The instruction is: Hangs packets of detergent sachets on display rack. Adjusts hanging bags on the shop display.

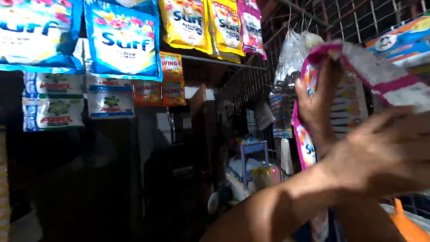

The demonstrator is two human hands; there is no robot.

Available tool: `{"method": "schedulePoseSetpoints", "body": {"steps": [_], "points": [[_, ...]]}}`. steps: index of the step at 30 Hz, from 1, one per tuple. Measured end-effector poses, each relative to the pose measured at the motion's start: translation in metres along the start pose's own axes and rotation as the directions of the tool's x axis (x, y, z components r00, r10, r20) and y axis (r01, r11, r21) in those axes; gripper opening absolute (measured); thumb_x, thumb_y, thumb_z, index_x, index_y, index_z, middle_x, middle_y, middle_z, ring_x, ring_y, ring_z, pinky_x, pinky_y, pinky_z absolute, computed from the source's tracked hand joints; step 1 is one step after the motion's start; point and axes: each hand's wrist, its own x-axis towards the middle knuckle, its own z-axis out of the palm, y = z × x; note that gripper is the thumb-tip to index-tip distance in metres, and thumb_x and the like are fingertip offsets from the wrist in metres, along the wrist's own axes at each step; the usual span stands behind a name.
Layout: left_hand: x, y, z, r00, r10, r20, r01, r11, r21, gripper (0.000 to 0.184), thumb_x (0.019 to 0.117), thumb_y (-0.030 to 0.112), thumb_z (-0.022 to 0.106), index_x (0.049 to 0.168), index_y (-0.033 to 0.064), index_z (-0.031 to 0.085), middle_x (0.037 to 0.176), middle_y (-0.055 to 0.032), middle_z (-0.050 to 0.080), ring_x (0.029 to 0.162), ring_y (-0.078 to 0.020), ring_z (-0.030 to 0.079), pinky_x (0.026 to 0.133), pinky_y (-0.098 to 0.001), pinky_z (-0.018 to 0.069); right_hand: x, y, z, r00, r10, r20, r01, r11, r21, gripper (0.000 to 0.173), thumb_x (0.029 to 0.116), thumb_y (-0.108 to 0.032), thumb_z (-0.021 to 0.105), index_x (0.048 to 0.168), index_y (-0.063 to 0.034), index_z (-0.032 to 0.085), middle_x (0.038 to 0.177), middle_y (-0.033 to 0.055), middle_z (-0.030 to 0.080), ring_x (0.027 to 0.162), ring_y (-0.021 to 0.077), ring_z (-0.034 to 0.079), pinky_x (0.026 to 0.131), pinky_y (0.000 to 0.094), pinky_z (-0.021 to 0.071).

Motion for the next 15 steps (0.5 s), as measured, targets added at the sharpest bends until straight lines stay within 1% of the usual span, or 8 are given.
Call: {"method": "schedulePoseSetpoints", "body": {"steps": [2,3,5,7,8,10,13,15], "points": [[-0.034,-0.023,-0.008,0.974,-0.219,-0.056,0.223,0.972,0.077,0.020,0.0938,0.012,0.068,0.111,0.0113,0.078,0.122,-0.0105,0.072,0.123,-0.0269,0.062,0.110,-0.0445,0.0426,0.044,0.017,0.037,0.921,-0.165,-0.353,0.211,0.973,0.098,0.065,0.1003,-0.037,0.060,0.143,0.0108,0.050,0.135,0.0297,0.061,0.123,0.0347,0.062,0.106,0.0425,0.0479],[-0.056,-0.031,-0.010,0.921,-0.380,-0.090,0.388,0.916,0.102,0.027,0.0927,0.015,0.068,0.118,0.0073,0.073,0.132,-0.0139,0.067,0.131,-0.0293,0.056,0.113,-0.0465,0.0399,0.060,0.008,0.030,0.941,-0.165,-0.294,0.218,0.963,0.156,0.066,0.1008,-0.028,0.059,0.148,0.0142,0.041,0.144,0.0339,0.051,0.134,0.0380,0.053,0.112,0.0421,0.0413],[-0.096,-0.040,-0.011,0.681,-0.731,-0.055,0.733,0.678,0.055,0.060,0.0935,0.024,0.066,0.146,-0.0009,0.050,0.154,-0.0210,0.046,0.145,-0.0326,0.041,0.118,-0.0468,0.0348,0.084,-0.006,0.026,0.981,-0.094,-0.167,0.147,0.929,0.340,0.066,0.1019,-0.013,0.055,0.153,0.0164,0.026,0.156,0.0352,0.035,0.148,0.0345,0.038,0.121,0.0346,0.0298],[-0.121,-0.049,-0.006,0.388,-0.916,0.104,0.922,0.384,-0.055,0.079,0.0956,0.027,0.065,0.159,-0.0001,0.028,0.162,-0.0220,0.033,0.149,-0.0296,0.035,0.120,-0.0439,0.0330,0.098,-0.007,0.043,0.992,-0.030,-0.125,0.094,0.836,0.541,0.065,0.1043,-0.008,0.051,0.157,0.0140,0.019,0.162,0.0312,0.026,0.152,0.0260,0.031,0.122,0.0281,0.0259],[-0.130,-0.055,-0.002,0.288,-0.940,0.183,0.957,0.274,-0.099,0.078,0.0973,0.027,0.066,0.160,0.0005,0.026,0.159,-0.0215,0.037,0.146,-0.0274,0.041,0.119,-0.0427,0.0360,0.104,-0.003,0.054,0.991,-0.023,-0.130,0.096,0.807,0.583,0.065,0.1046,-0.009,0.049,0.157,0.0125,0.018,0.164,0.0294,0.025,0.152,0.0243,0.030,0.122,0.0280,0.0255],[-0.140,-0.064,0.006,0.171,-0.948,0.268,0.978,0.131,-0.160,0.060,0.1009,0.022,0.062,0.151,-0.0025,0.040,0.137,-0.0212,0.060,0.125,-0.0235,0.061,0.109,-0.0411,0.0472,0.110,-0.001,0.066,0.992,-0.038,-0.118,0.102,0.791,0.603,0.065,0.1058,-0.009,0.047,0.158,0.0118,0.015,0.165,0.0291,0.021,0.153,0.0242,0.029,0.122,0.0280,0.0251],[-0.150,-0.080,0.009,0.135,-0.951,0.279,0.942,0.037,-0.333,0.027,0.1072,0.014,0.050,0.120,-0.0064,0.062,0.099,-0.0127,0.071,0.090,-0.0126,0.070,0.088,-0.0327,0.0570,0.116,0.007,0.078,0.992,-0.088,-0.092,0.123,0.856,0.503,0.066,0.1068,-0.015,0.047,0.158,0.0120,0.015,0.164,0.0291,0.024,0.153,0.0270,0.030,0.123,0.0317,0.0256],[-0.160,-0.090,0.004,0.144,-0.931,0.337,0.878,-0.037,-0.478,0.027,0.1089,0.011,0.045,0.118,-0.0082,0.061,0.096,-0.0106,0.071,0.087,-0.0100,0.070,0.085,-0.0300,0.0590,0.119,0.013,0.081,0.991,-0.124,-0.057,0.136,0.872,0.470,0.068,0.1061,-0.020,0.049,0.158,0.0106,0.019,0.164,0.0275,0.027,0.152,0.0262,0.032,0.124,0.0328,0.0253]]}}
